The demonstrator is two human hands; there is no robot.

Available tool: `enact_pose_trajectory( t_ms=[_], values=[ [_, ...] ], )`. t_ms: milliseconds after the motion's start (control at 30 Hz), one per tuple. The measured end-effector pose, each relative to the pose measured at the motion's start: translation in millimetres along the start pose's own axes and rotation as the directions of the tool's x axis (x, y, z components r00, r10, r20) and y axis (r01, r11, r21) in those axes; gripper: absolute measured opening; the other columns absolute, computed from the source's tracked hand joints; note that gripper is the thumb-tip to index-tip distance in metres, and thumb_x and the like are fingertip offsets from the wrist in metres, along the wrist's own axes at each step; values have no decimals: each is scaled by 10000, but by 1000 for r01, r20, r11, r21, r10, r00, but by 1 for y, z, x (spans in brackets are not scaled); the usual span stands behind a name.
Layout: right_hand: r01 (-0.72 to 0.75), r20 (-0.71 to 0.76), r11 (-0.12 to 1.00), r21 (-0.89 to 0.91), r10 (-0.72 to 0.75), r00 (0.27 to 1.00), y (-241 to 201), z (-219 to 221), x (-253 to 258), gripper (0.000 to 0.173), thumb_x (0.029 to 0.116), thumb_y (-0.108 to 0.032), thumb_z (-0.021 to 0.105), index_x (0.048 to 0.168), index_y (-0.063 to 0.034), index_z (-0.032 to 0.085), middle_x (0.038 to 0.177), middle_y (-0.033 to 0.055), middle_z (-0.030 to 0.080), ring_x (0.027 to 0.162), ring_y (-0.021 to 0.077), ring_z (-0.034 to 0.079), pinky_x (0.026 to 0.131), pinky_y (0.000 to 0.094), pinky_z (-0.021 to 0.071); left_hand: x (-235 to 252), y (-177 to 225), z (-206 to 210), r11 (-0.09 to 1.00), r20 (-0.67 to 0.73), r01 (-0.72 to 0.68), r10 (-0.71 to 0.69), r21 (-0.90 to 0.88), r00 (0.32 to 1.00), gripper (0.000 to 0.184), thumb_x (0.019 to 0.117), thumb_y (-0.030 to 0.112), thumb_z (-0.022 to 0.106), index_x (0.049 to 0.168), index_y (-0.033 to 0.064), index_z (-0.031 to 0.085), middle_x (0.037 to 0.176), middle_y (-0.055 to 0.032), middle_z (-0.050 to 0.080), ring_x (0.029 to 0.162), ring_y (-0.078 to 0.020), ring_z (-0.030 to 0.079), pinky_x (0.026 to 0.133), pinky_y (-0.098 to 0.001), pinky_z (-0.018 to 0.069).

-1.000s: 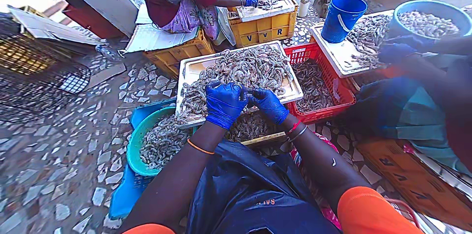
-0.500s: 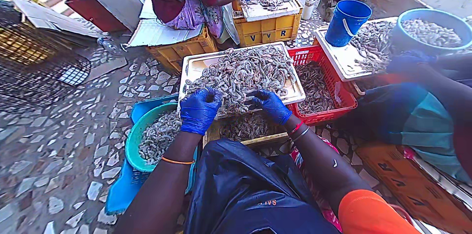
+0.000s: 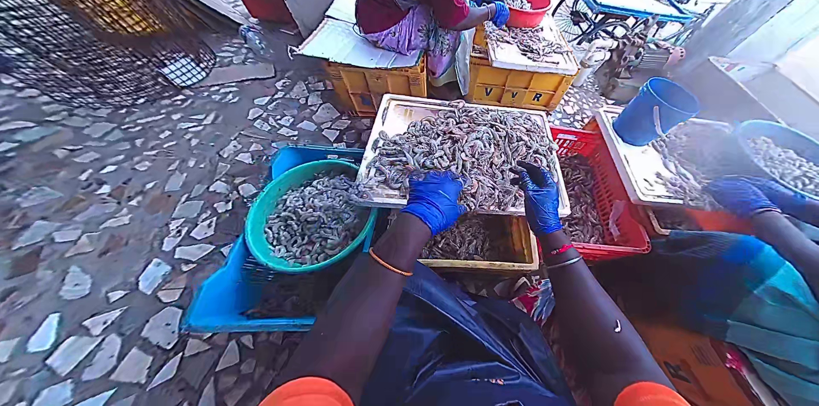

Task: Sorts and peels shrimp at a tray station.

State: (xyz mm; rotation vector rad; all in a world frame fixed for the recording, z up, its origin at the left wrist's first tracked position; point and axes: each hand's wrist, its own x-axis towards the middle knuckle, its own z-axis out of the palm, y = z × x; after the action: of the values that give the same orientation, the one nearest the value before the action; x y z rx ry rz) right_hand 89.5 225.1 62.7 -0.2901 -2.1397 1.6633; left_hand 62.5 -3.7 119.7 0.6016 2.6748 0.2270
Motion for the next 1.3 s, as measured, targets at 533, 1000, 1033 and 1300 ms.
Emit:
enact_pose_trajectory(
  t_ms=[533,1000,1033,1300],
  values=[
    [622,680,687,-376,-251,689,-137,166,34,457,998,-79,625,1433,-218,612,1601,2,460,1379,192,536,1101,449,483,30,-39,53,956,242,-81,152,-282,958,482,993,372,626,1381,85,616,1434,-284,537,1390,-519,421,1101,-796,243],
    [922,912,88,-376,212,352,19,271,116,356,875,-61,706,1150,-280,761,1373,92,624,1185,401,589,946,652,467,49,-53,63,949,322,-96,196,-301,926,411,1042,306,544,1424,161,592,1374,-190,620,1340,-440,514,1139,-784,178],
    [923,912,94,-374,219,347,23,270,117,332,882,-74,705,1162,-245,758,1404,97,611,1225,404,573,975,657,448,51,-57,65,948,323,-77,180,-307,929,434,1044,346,539,1423,141,591,1387,-203,610,1346,-452,506,1133,-789,181],
    [865,876,172,-471,204,437,19,237,119,375,946,-94,603,1304,-176,680,1430,164,580,1335,441,505,1120,691,323,56,-76,36,932,155,216,-177,-293,972,439,1035,412,526,1237,66,704,1357,-209,632,1355,-448,502,1137,-764,216]
  ],
)
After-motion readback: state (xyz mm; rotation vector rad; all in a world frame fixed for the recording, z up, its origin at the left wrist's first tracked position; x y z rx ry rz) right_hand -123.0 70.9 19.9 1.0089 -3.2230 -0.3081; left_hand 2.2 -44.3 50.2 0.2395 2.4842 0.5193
